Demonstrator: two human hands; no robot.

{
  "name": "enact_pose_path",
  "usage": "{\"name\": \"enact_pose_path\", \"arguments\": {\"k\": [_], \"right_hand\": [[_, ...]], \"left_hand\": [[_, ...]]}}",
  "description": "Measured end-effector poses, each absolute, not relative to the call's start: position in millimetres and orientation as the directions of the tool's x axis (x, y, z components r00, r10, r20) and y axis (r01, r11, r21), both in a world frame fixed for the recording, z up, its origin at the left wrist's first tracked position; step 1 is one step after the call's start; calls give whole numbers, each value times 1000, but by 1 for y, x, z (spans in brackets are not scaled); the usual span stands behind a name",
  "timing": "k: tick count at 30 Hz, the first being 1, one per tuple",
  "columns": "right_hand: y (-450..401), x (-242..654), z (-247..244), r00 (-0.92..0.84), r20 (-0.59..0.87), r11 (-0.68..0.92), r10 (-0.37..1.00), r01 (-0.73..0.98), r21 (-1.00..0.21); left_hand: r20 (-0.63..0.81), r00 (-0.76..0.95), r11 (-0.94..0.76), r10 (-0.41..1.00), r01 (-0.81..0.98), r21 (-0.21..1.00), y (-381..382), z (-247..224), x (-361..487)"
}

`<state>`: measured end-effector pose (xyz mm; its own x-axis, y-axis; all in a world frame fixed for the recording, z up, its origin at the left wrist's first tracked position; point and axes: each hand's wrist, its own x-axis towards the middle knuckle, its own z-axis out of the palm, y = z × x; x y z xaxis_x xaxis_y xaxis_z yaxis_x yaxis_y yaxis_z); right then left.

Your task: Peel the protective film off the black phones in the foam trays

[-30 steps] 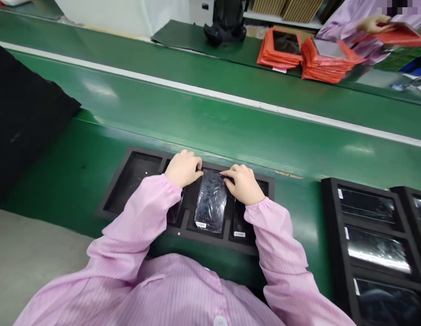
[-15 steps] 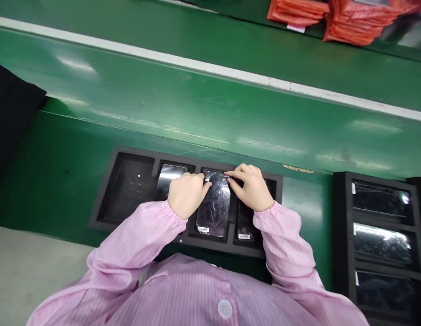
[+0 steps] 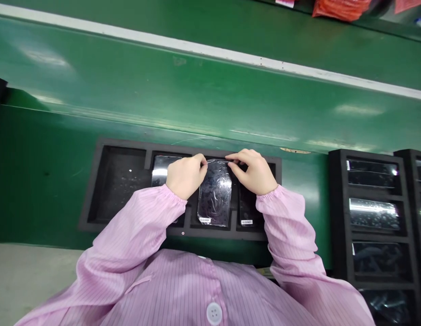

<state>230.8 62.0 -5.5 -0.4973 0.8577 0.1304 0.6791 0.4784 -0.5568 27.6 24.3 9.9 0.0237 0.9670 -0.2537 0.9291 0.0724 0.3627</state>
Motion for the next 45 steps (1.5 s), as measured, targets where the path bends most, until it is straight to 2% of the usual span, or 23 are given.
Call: {"name": "enact_pose_path", "arguments": {"k": [2, 5, 8, 12, 17, 20, 24, 29, 36, 45], "right_hand": [[62, 232, -3, -496, 183, 499, 849, 637, -588], [59, 238, 4, -578, 212, 554, 788, 515, -655], [46, 246, 12, -735, 118, 591, 668, 427, -684], [17, 258, 12, -820, -12, 606, 572, 433, -667], [-19, 270, 1, -821, -33, 607, 570, 447, -658], [-34, 271, -3, -801, -8, 597, 599, 452, -663], [-46, 264, -6, -739, 121, 617, 662, 446, -649], [-52, 253, -8, -682, 229, 593, 694, 362, -719], [-52, 246, -10, -671, 267, 554, 692, 255, -793], [-48, 246, -12, -605, 321, 565, 728, 265, -781]], "left_hand": [[-256, 157, -37, 954, 907, 421, 25, 12, 22], [-284, 438, -210, 853, 786, 582, 25, 20, 7], [-386, 613, -194, 689, 669, 718, 20, 30, -9], [-501, 675, -116, 542, 650, 751, 9, 34, -21], [-477, 769, -66, 426, 552, 831, -1, 27, -28], [-443, 815, -47, 374, 493, 869, -2, 23, -33], [-347, 879, -42, 326, 380, 924, -1, 25, -36], [-258, 924, -18, 281, 274, 962, -2, 27, -38], [-207, 933, -34, 295, 227, 973, -3, 29, -41], [-133, 849, -73, 512, 197, 978, 1, 34, -39]]}}
